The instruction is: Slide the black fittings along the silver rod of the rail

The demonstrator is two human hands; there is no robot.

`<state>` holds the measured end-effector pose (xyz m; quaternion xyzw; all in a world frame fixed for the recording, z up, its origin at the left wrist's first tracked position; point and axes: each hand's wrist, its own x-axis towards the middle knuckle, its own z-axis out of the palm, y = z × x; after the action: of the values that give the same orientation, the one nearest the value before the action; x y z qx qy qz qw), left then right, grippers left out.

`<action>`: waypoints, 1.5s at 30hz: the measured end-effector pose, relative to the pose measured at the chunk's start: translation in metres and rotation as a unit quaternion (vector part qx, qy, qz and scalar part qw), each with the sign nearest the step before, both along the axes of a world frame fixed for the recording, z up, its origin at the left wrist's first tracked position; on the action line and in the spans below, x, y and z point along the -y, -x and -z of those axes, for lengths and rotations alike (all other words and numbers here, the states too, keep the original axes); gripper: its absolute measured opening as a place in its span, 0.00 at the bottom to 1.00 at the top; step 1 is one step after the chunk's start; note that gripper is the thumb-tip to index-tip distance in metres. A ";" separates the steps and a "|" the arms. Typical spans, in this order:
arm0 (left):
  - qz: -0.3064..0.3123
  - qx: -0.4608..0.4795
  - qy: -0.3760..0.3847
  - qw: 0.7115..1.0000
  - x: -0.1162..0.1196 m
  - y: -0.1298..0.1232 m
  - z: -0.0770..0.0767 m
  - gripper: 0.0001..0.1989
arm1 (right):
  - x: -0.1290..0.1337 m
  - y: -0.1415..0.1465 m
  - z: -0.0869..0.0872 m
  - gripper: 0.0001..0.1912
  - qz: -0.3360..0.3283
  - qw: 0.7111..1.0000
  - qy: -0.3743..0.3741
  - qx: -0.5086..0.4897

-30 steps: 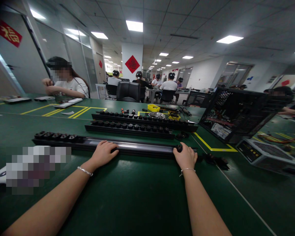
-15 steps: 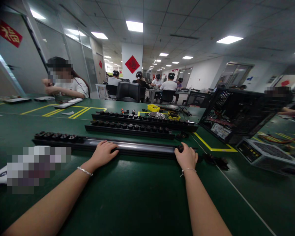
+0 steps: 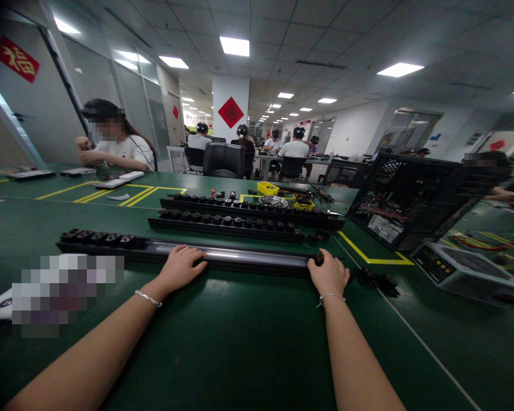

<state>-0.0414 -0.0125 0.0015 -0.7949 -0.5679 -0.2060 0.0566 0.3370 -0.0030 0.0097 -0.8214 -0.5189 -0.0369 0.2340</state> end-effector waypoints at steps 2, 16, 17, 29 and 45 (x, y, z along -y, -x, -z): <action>0.001 0.001 0.000 1.000 0.000 0.000 0.000 0.13 | 0.000 0.000 -0.001 0.27 0.000 1.000 0.002 0.000; -0.002 -0.003 0.005 1.000 0.000 -0.001 -0.002 0.13 | 0.000 -0.005 0.003 0.27 0.006 1.000 -0.003 0.011; -0.002 -0.003 0.006 1.000 0.001 -0.001 -0.002 0.13 | 0.000 -0.006 0.003 0.27 0.008 1.000 -0.002 0.012; 0.000 0.001 0.009 1.000 0.001 -0.001 -0.002 0.13 | -0.001 -0.011 0.002 0.27 0.017 1.000 0.013 0.000; -0.002 0.004 0.005 1.000 0.000 0.000 -0.001 0.13 | -0.001 -0.012 0.002 0.25 0.025 1.000 0.003 -0.006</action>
<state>-0.0414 -0.0126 0.0022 -0.7930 -0.5710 -0.2065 0.0504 0.3493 -0.0020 0.0073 -0.8349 -0.4972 -0.0361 0.2334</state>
